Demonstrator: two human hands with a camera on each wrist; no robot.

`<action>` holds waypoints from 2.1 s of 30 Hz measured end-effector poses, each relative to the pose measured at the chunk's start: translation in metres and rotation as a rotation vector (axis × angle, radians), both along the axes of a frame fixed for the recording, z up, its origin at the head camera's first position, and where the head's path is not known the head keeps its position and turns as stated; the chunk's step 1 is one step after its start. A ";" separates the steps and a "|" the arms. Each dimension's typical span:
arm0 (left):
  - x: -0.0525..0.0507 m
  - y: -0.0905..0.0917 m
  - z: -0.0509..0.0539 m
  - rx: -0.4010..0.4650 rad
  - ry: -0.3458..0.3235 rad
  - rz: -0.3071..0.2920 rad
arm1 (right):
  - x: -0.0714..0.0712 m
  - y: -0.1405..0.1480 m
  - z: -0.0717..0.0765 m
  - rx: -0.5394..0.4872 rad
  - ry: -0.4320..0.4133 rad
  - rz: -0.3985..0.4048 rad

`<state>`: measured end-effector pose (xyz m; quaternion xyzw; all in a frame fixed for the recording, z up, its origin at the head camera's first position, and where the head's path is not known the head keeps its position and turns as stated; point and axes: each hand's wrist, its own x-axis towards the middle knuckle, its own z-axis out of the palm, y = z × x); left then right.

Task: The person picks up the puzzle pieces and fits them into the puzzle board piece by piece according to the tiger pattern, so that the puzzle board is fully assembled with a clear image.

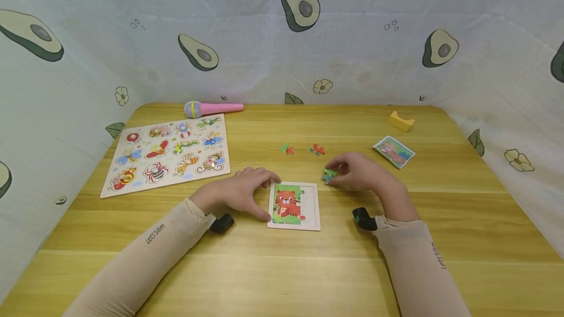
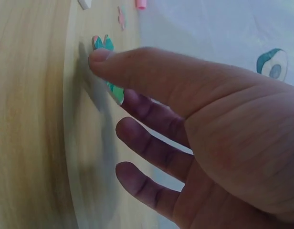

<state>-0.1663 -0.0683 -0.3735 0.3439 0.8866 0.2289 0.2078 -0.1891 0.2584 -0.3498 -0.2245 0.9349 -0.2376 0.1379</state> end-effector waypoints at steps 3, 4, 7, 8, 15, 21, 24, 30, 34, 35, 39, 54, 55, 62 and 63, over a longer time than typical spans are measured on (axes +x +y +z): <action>0.000 0.000 -0.001 0.001 0.001 -0.001 | 0.001 0.000 0.002 -0.021 -0.008 0.006; 0.000 0.000 -0.001 0.001 0.001 -0.001 | 0.001 0.000 0.002 -0.031 -0.013 0.007; 0.001 0.000 -0.001 0.005 -0.001 -0.001 | 0.002 -0.001 0.003 -0.059 -0.030 0.019; 0.001 0.000 -0.001 0.005 -0.002 -0.001 | 0.002 -0.001 0.003 -0.065 -0.034 0.023; 0.001 -0.001 -0.004 0.007 0.000 -0.002 | 0.005 -0.013 0.003 -0.066 -0.078 0.064; 0.000 0.000 -0.004 0.003 0.005 -0.002 | 0.008 -0.026 0.002 -0.078 -0.075 0.153; 0.000 0.000 -0.004 0.002 0.009 0.000 | 0.009 -0.031 0.001 -0.088 -0.078 0.193; 0.000 0.000 -0.004 0.000 0.017 -0.002 | 0.010 -0.037 0.000 -0.062 -0.113 0.195; 0.000 -0.001 -0.003 -0.002 0.020 -0.004 | 0.010 -0.040 -0.001 -0.054 -0.122 0.190; 0.000 -0.001 -0.003 -0.001 0.019 -0.004 | 0.010 -0.040 -0.001 -0.054 -0.125 0.189; 0.000 -0.001 -0.003 0.002 0.013 -0.003 | 0.009 -0.042 -0.003 -0.050 -0.131 0.177; -0.001 -0.001 -0.004 -0.002 0.020 -0.006 | 0.010 -0.043 -0.005 -0.031 -0.141 0.164; -0.001 -0.001 -0.004 -0.003 0.019 -0.006 | 0.010 -0.043 -0.005 -0.032 -0.142 0.162; -0.001 -0.001 -0.004 -0.003 0.019 -0.006 | 0.010 -0.045 -0.004 -0.042 -0.130 0.171; -0.001 -0.001 -0.003 -0.005 0.020 -0.007 | 0.010 -0.045 -0.004 -0.042 -0.127 0.172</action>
